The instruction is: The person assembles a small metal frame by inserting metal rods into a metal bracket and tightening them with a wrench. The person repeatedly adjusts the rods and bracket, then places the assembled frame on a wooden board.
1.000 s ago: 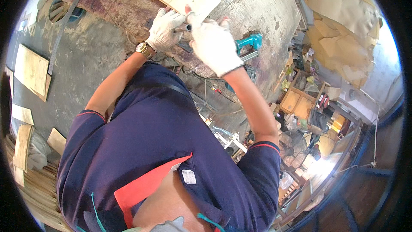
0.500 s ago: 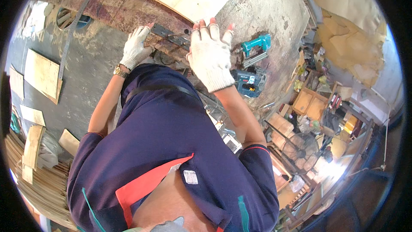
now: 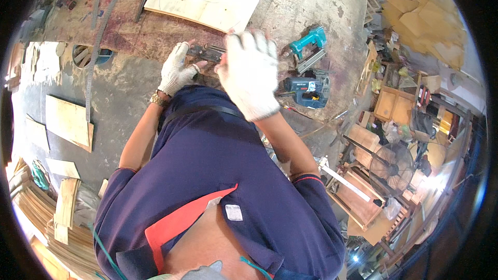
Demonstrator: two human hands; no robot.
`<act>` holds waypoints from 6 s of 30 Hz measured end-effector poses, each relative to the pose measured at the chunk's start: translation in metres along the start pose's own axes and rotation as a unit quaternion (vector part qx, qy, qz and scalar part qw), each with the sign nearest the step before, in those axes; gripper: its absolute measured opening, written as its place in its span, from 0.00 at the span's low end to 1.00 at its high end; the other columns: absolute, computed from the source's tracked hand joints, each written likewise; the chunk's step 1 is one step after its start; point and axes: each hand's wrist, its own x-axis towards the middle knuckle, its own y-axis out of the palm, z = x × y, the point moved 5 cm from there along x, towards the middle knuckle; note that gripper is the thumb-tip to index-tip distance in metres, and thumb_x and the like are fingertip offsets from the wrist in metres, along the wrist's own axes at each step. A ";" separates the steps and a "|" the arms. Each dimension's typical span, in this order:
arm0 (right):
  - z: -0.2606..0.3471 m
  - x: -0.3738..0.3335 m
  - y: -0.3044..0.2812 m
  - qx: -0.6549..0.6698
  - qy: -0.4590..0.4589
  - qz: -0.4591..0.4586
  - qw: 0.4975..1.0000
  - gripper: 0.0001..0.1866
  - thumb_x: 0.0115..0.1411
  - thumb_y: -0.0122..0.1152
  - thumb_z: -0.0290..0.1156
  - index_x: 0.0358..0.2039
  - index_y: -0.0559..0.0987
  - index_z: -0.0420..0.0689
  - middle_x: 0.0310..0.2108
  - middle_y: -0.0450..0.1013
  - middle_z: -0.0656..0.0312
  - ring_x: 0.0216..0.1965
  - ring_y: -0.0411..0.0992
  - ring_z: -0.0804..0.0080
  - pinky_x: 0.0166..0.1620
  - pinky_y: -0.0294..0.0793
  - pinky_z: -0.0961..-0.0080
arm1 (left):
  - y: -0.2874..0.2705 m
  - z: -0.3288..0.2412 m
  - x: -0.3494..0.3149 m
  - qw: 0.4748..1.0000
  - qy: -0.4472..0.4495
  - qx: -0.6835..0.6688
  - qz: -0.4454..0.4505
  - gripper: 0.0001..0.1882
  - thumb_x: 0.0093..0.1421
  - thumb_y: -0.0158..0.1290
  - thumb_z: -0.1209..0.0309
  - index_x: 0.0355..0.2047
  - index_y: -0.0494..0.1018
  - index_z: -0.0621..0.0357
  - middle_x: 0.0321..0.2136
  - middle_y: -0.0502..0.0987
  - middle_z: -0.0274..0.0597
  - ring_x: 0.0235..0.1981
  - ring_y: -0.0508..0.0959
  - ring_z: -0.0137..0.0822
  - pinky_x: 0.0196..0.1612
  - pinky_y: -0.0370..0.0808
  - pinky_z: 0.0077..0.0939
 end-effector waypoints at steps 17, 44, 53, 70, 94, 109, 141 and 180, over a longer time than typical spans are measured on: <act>-0.001 -0.041 0.162 0.131 0.114 0.368 0.913 0.61 0.58 0.65 0.39 0.77 0.30 0.45 0.40 0.82 0.44 0.40 0.82 0.47 0.42 0.81 0.53 | 0.021 -0.001 0.024 0.990 0.052 0.082 0.101 0.33 0.53 0.67 0.61 0.59 0.72 0.51 0.45 0.76 0.44 0.50 0.75 0.49 0.51 0.73 0.43; 0.014 -0.048 0.281 0.945 0.315 0.071 0.058 0.08 0.68 0.58 0.26 0.43 0.68 0.51 0.29 0.68 0.63 0.29 0.70 0.70 0.41 0.76 0.61 | 0.091 0.105 0.026 0.924 0.210 0.309 0.086 0.63 0.45 0.63 0.38 0.76 0.49 0.53 0.77 0.46 0.49 0.77 0.43 0.56 0.75 0.41 0.64; 0.015 -0.050 0.283 0.933 0.328 0.076 0.124 0.02 0.70 0.54 0.27 0.39 0.72 0.44 0.31 0.71 0.62 0.32 0.71 0.69 0.44 0.76 0.60 | 0.092 0.106 0.024 0.926 0.212 0.305 0.072 0.59 0.49 0.61 0.41 0.75 0.50 0.53 0.77 0.46 0.50 0.77 0.45 0.57 0.74 0.40 0.64; 0.013 -0.045 0.273 0.865 0.362 0.127 0.324 0.09 0.72 0.54 0.32 0.48 0.75 0.42 0.28 0.73 0.59 0.27 0.72 0.67 0.38 0.76 0.65 | 0.091 0.105 0.027 0.923 0.198 0.316 0.092 0.63 0.43 0.66 0.43 0.75 0.50 0.52 0.77 0.48 0.49 0.77 0.46 0.55 0.74 0.43 0.63; -0.041 0.082 0.158 0.212 -0.137 0.459 0.852 0.22 0.59 0.62 0.26 0.55 0.74 0.46 0.41 0.77 0.56 0.42 0.76 0.63 0.47 0.76 0.67 | 0.092 0.091 0.079 0.955 -0.060 0.208 -0.204 0.39 0.68 0.49 0.57 0.75 0.50 0.57 0.75 0.48 0.57 0.76 0.47 0.58 0.75 0.42 0.59; -0.033 0.070 0.167 0.329 -0.027 0.506 0.797 0.32 0.58 0.67 0.26 0.63 0.70 0.43 0.55 0.74 0.47 0.59 0.73 0.58 0.52 0.76 0.67 | 0.100 0.094 0.079 0.956 -0.089 0.219 -0.176 0.38 0.72 0.44 0.57 0.77 0.44 0.49 0.77 0.44 0.54 0.77 0.43 0.55 0.76 0.40 0.56; -0.021 0.034 -0.026 0.824 -0.072 -0.074 0.558 0.35 0.69 0.61 0.45 0.68 0.65 0.34 0.34 0.77 0.58 0.46 0.78 0.63 0.55 0.75 0.66 | -0.061 -0.114 0.026 0.867 0.055 -0.495 0.025 0.26 0.73 0.50 0.51 0.50 0.77 0.66 0.41 0.81 0.40 0.41 0.77 0.28 0.46 0.74 0.26; -0.051 -0.009 0.057 0.727 0.112 -0.046 0.676 0.27 0.74 0.54 0.44 0.61 0.73 0.34 0.56 0.77 0.54 0.55 0.75 0.68 0.57 0.73 0.72 | -0.037 -0.110 0.041 0.932 0.013 -0.282 0.229 0.34 0.71 0.50 0.47 0.70 0.65 0.54 0.57 0.75 0.42 0.57 0.71 0.33 0.61 0.67 0.31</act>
